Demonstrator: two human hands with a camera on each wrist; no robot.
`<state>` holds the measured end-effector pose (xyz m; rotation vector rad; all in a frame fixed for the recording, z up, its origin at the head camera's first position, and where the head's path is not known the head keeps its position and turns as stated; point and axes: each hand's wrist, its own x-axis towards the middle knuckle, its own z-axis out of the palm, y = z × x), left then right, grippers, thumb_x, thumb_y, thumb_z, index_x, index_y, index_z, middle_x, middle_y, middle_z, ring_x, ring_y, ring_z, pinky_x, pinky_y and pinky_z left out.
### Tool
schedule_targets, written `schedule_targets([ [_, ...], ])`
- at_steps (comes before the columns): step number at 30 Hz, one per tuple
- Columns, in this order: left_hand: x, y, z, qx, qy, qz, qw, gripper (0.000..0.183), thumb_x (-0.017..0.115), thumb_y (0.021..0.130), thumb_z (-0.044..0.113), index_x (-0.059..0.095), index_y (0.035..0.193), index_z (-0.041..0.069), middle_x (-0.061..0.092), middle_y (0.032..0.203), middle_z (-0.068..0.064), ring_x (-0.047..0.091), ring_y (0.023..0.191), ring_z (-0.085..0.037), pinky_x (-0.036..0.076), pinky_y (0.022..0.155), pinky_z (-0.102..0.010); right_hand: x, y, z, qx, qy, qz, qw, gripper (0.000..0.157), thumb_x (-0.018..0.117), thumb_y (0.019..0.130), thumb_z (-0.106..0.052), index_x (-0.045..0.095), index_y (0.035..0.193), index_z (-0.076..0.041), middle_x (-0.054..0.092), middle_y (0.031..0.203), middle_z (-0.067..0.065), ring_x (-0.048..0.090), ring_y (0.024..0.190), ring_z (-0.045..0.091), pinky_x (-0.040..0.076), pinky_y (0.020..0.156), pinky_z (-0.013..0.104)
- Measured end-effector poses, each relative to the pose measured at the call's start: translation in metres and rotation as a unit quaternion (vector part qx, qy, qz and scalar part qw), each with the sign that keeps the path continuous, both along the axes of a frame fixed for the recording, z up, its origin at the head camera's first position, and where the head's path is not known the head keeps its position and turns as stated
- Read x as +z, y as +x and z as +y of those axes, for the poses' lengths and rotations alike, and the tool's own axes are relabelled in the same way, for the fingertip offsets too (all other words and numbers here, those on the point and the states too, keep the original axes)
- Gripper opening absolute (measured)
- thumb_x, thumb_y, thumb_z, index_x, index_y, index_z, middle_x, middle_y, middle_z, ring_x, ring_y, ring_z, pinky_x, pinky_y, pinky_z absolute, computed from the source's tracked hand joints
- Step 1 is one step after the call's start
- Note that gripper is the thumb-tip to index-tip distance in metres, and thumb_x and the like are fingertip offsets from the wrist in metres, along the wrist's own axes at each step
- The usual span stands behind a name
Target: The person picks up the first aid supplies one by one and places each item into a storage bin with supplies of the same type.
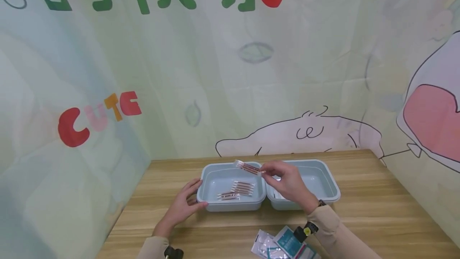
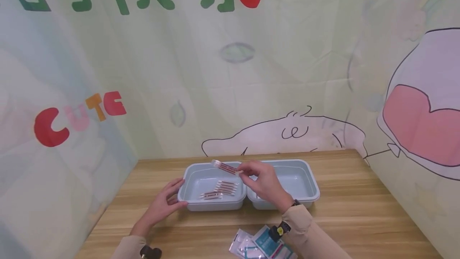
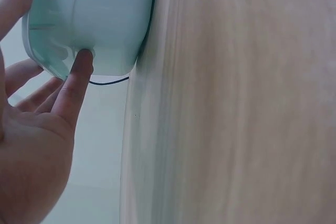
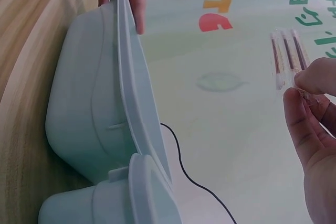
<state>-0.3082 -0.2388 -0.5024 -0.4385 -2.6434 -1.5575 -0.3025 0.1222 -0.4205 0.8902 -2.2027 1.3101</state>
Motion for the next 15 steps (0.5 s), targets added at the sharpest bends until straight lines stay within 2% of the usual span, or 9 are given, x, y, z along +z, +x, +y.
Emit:
schedule_targets([
  [6,-0.0013,0.0006,-0.0009,0.0,0.004,-0.005,1.0,0.076,0.081,0.08,0.017,0.045,0.145,0.007,0.028,0.158,-0.014,0.044,0.133,-0.042,0.052,0.097,-0.031,0.0026,-0.0013,-0.0036,-0.02,0.001,-0.007,1.0,0.023,0.073,0.085,-0.002,0.072,0.101,-0.018,0.071,0.099,-0.004,0.068,0.094,0.012,0.057,0.082,0.022],
  [15,-0.001,0.0001,-0.0015,-0.003,0.019,-0.004,0.9998,0.076,0.082,0.079,0.016,0.045,0.145,0.007,0.028,0.157,-0.015,0.044,0.133,-0.042,0.052,0.097,-0.032,0.0,-0.0073,-0.0089,-0.016,-0.009,-0.004,1.0,0.022,0.073,0.085,-0.003,0.072,0.102,-0.016,0.072,0.099,-0.003,0.069,0.09,0.012,0.058,0.08,0.022],
])
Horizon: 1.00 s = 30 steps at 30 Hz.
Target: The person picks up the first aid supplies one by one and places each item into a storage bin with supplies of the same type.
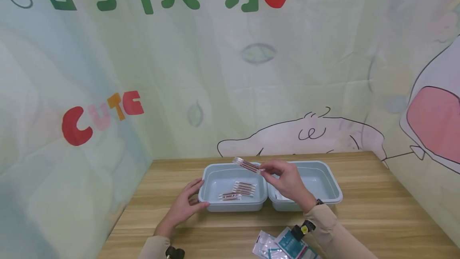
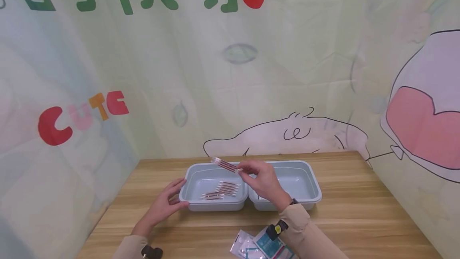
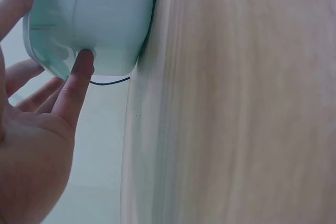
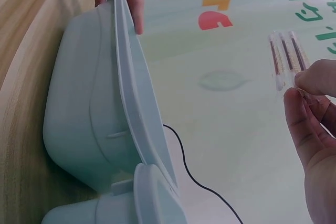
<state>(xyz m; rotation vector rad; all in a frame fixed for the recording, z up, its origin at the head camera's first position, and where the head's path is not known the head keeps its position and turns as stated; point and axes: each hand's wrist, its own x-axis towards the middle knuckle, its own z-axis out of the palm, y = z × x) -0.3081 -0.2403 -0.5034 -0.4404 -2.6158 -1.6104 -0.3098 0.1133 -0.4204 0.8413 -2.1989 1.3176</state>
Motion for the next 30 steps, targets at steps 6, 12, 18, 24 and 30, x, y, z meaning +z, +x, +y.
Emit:
schedule_targets([
  [6,-0.003,-0.002,0.001,0.004,-0.015,0.006,0.9999,0.076,0.081,0.08,0.02,0.045,0.145,0.007,0.028,0.157,-0.015,0.045,0.133,-0.042,0.052,0.096,-0.031,-0.005,-0.003,-0.002,-0.001,-0.004,-0.003,1.0,0.022,0.073,0.085,-0.004,0.072,0.102,-0.017,0.072,0.098,-0.003,0.068,0.088,0.011,0.058,0.078,0.022],
  [12,-0.002,-0.001,0.002,0.011,-0.03,0.009,0.9995,0.076,0.081,0.08,0.024,0.044,0.146,0.009,0.028,0.157,-0.015,0.045,0.133,-0.041,0.052,0.096,-0.032,-0.006,-0.005,-0.004,-0.014,0.0,-0.01,1.0,0.02,0.074,0.085,-0.005,0.072,0.101,-0.016,0.072,0.098,-0.003,0.068,0.089,0.011,0.058,0.078,0.021],
  [18,0.006,0.004,0.004,0.011,-0.026,0.0,0.9996,0.076,0.08,0.081,0.018,0.044,0.146,0.006,0.028,0.157,-0.017,0.044,0.133,-0.043,0.052,0.097,-0.031,-0.009,-0.007,-0.008,-0.023,0.001,-0.02,1.0,0.019,0.073,0.085,-0.005,0.073,0.101,-0.017,0.072,0.098,-0.003,0.068,0.087,0.009,0.058,0.077,0.02],
  [24,0.002,0.001,0.002,0.008,-0.023,0.001,0.9997,0.076,0.08,0.08,0.019,0.044,0.146,0.008,0.028,0.157,-0.015,0.043,0.134,-0.043,0.052,0.097,-0.03,-0.011,-0.006,-0.012,-0.023,0.022,-0.047,0.998,0.021,0.072,0.086,-0.007,0.072,0.105,-0.017,0.071,0.1,-0.002,0.067,0.087,0.011,0.058,0.077,0.022],
  [30,0.002,0.002,0.001,0.006,-0.017,0.0,0.9998,0.077,0.081,0.08,0.023,0.044,0.146,0.009,0.027,0.158,-0.015,0.043,0.134,-0.042,0.052,0.097,-0.029,-0.019,-0.007,-0.013,0.047,0.101,-0.088,0.99,0.041,0.072,0.088,-0.016,0.062,0.128,-0.011,0.063,0.127,0.008,0.064,0.111,0.028,0.056,0.091,0.033],
])
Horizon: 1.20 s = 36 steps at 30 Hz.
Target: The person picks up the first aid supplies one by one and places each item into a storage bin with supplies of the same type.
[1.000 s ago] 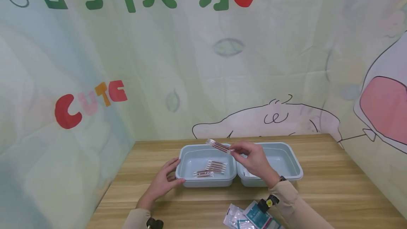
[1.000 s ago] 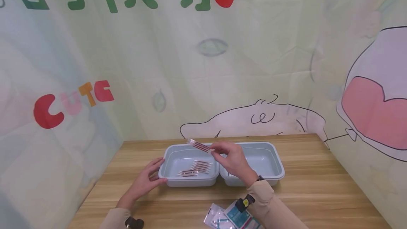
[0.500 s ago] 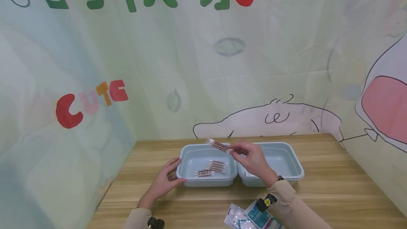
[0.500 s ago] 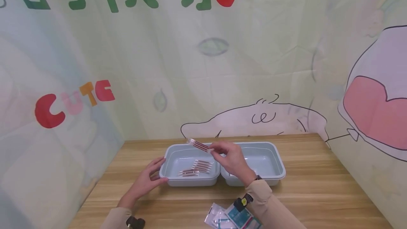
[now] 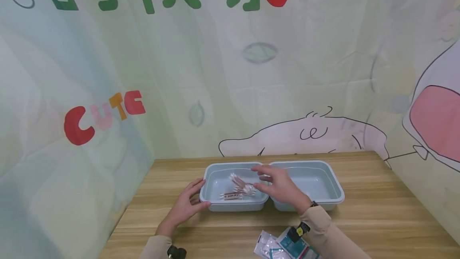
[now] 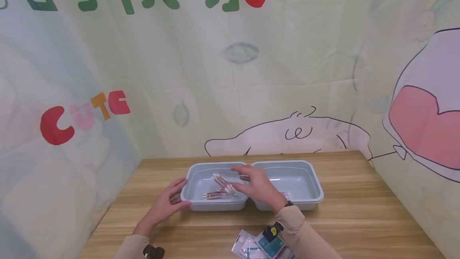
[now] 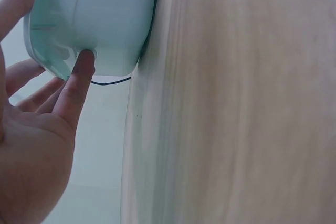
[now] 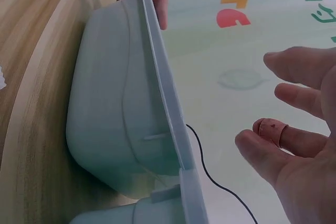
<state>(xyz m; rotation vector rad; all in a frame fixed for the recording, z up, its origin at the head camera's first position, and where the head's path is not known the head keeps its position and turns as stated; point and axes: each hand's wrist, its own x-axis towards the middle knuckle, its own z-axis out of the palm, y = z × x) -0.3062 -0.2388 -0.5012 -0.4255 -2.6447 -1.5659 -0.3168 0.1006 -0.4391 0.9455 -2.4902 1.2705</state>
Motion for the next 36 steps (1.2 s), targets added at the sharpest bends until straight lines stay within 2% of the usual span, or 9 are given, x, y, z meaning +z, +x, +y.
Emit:
schedule_targets([
  [3,0.0,0.0,0.001,0.001,-0.001,-0.001,1.0,0.077,0.081,0.08,0.024,0.044,0.146,0.01,0.027,0.158,-0.015,0.044,0.134,-0.042,0.052,0.097,-0.03,0.0,0.001,0.002,0.01,0.011,-0.012,1.0,0.044,0.072,0.089,-0.021,0.06,0.131,-0.012,0.06,0.132,0.007,0.058,0.121,0.029,0.053,0.097,0.036],
  [8,0.0,0.0,0.001,0.003,-0.002,-0.003,1.0,0.077,0.081,0.08,0.022,0.044,0.146,0.009,0.027,0.158,-0.015,0.044,0.134,-0.042,0.052,0.097,-0.031,0.002,0.003,0.004,-0.005,0.012,-0.017,1.0,0.044,0.072,0.089,-0.023,0.061,0.131,-0.015,0.06,0.133,0.004,0.057,0.123,0.024,0.052,0.099,0.036],
  [21,-0.003,-0.002,0.0,-0.001,0.003,-0.001,1.0,0.077,0.081,0.08,0.022,0.044,0.146,0.008,0.028,0.158,-0.014,0.042,0.135,-0.043,0.051,0.098,-0.031,0.005,0.006,0.013,-0.015,-0.003,-0.027,1.0,0.04,0.069,0.091,-0.019,0.061,0.13,-0.014,0.061,0.131,0.004,0.061,0.117,0.027,0.053,0.096,0.04],
  [30,-0.002,-0.001,0.0,0.0,0.006,-0.003,1.0,0.077,0.082,0.079,0.021,0.045,0.146,0.008,0.028,0.158,-0.014,0.042,0.135,-0.042,0.051,0.098,-0.032,0.003,0.006,0.025,-0.042,-0.012,-0.025,0.999,0.042,0.069,0.09,-0.02,0.06,0.131,-0.015,0.062,0.13,0.006,0.065,0.107,0.029,0.055,0.093,0.046],
  [36,-0.001,-0.002,0.0,-0.005,0.01,-0.004,0.9999,0.077,0.081,0.079,0.02,0.044,0.146,0.007,0.028,0.158,-0.014,0.042,0.135,-0.043,0.051,0.098,-0.031,0.003,0.005,0.035,-0.067,-0.011,-0.033,0.997,0.042,0.069,0.09,-0.019,0.06,0.131,-0.013,0.063,0.129,0.007,0.065,0.109,0.03,0.055,0.093,0.045],
])
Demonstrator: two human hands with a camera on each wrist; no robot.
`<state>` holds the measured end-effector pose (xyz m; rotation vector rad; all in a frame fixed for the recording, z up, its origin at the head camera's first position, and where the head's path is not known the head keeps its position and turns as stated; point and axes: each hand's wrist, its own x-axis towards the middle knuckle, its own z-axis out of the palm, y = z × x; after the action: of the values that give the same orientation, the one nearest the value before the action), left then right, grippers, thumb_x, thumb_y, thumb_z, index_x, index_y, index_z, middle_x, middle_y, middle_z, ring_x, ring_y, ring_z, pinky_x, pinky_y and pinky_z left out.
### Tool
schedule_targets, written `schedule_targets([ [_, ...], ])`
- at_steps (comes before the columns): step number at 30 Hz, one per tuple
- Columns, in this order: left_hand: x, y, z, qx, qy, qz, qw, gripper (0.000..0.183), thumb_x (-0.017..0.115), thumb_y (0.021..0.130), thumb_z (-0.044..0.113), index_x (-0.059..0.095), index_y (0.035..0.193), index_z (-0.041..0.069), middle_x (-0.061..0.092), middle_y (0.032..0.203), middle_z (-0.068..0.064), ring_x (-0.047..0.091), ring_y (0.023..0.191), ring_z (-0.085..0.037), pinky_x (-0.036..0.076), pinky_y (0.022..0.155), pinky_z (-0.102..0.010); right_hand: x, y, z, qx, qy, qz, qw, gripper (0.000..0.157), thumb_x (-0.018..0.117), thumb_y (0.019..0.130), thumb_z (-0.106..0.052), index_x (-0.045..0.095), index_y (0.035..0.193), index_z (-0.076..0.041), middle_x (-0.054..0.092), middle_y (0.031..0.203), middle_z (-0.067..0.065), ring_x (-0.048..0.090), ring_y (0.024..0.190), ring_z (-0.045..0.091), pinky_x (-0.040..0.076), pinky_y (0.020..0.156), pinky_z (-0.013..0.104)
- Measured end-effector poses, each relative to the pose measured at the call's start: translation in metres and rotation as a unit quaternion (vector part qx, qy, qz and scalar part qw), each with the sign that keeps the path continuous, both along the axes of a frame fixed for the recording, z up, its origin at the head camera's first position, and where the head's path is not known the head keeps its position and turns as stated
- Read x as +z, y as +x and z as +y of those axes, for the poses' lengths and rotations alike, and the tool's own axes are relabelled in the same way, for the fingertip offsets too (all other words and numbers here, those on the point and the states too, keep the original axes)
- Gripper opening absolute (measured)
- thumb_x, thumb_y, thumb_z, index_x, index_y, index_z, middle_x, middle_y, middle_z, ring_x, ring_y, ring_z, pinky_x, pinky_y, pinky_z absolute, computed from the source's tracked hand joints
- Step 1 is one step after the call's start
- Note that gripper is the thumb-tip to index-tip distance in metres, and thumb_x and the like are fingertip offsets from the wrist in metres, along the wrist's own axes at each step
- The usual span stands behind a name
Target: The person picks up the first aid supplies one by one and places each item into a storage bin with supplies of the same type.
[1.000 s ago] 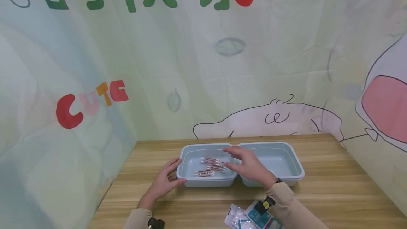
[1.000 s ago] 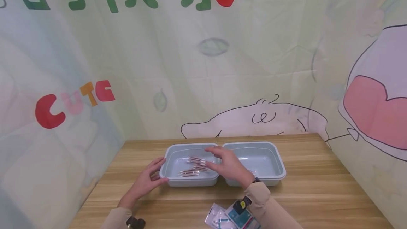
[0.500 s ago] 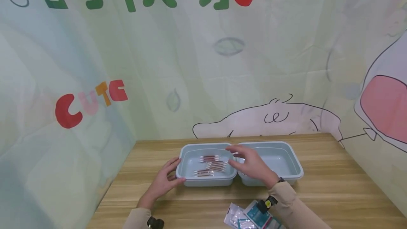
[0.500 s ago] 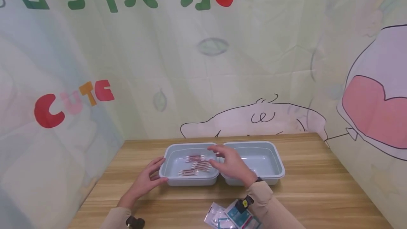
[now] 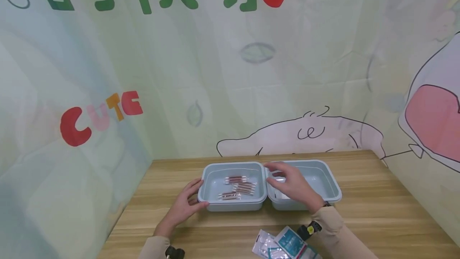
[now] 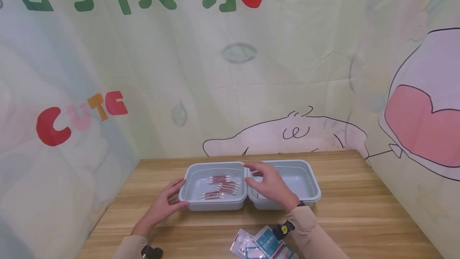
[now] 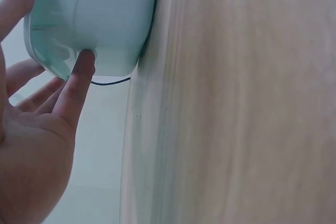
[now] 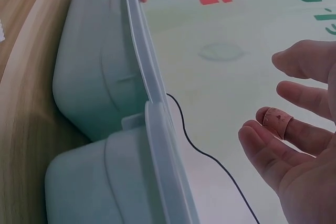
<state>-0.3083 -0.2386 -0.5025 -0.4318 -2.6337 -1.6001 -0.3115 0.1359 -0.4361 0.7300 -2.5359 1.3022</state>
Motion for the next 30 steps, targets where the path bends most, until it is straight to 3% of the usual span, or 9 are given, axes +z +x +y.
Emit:
schedule_targets([
  [7,0.0,0.0,-0.001,-0.004,-0.002,0.006,1.0,0.077,0.081,0.08,0.019,0.043,0.146,0.005,0.027,0.157,-0.015,0.041,0.135,-0.044,0.051,0.098,-0.031,0.001,-0.001,0.01,-0.01,0.002,0.014,1.0,0.042,0.071,0.089,-0.017,0.061,0.129,-0.01,0.063,0.128,0.008,0.065,0.109,0.029,0.055,0.092,0.044],
  [15,0.001,0.0,-0.001,-0.002,-0.009,0.002,1.0,0.078,0.081,0.08,0.02,0.043,0.146,0.006,0.027,0.158,-0.015,0.042,0.134,-0.043,0.051,0.098,-0.031,-0.001,-0.001,0.029,-0.069,0.0,0.025,0.997,0.041,0.071,0.089,-0.014,0.061,0.128,-0.012,0.066,0.123,0.01,0.064,0.109,0.027,0.055,0.091,0.046],
  [23,0.0,0.001,-0.002,-0.001,-0.005,-0.001,1.0,0.075,0.08,0.081,0.017,0.044,0.146,0.007,0.027,0.158,-0.014,0.042,0.135,-0.042,0.051,0.098,-0.032,-0.002,-0.003,0.05,-0.088,-0.02,0.042,0.995,0.038,0.07,0.088,-0.009,0.061,0.126,-0.007,0.065,0.12,0.017,0.064,0.106,0.031,0.057,0.088,0.046],
  [30,0.002,0.002,0.001,0.003,-0.002,0.004,1.0,0.075,0.081,0.08,0.017,0.045,0.145,0.008,0.028,0.158,-0.015,0.044,0.134,-0.041,0.053,0.096,-0.032,0.0,-0.002,0.066,-0.122,-0.006,0.039,0.992,0.038,0.068,0.089,-0.007,0.061,0.127,-0.007,0.066,0.119,0.017,0.064,0.106,0.032,0.057,0.088,0.047],
])
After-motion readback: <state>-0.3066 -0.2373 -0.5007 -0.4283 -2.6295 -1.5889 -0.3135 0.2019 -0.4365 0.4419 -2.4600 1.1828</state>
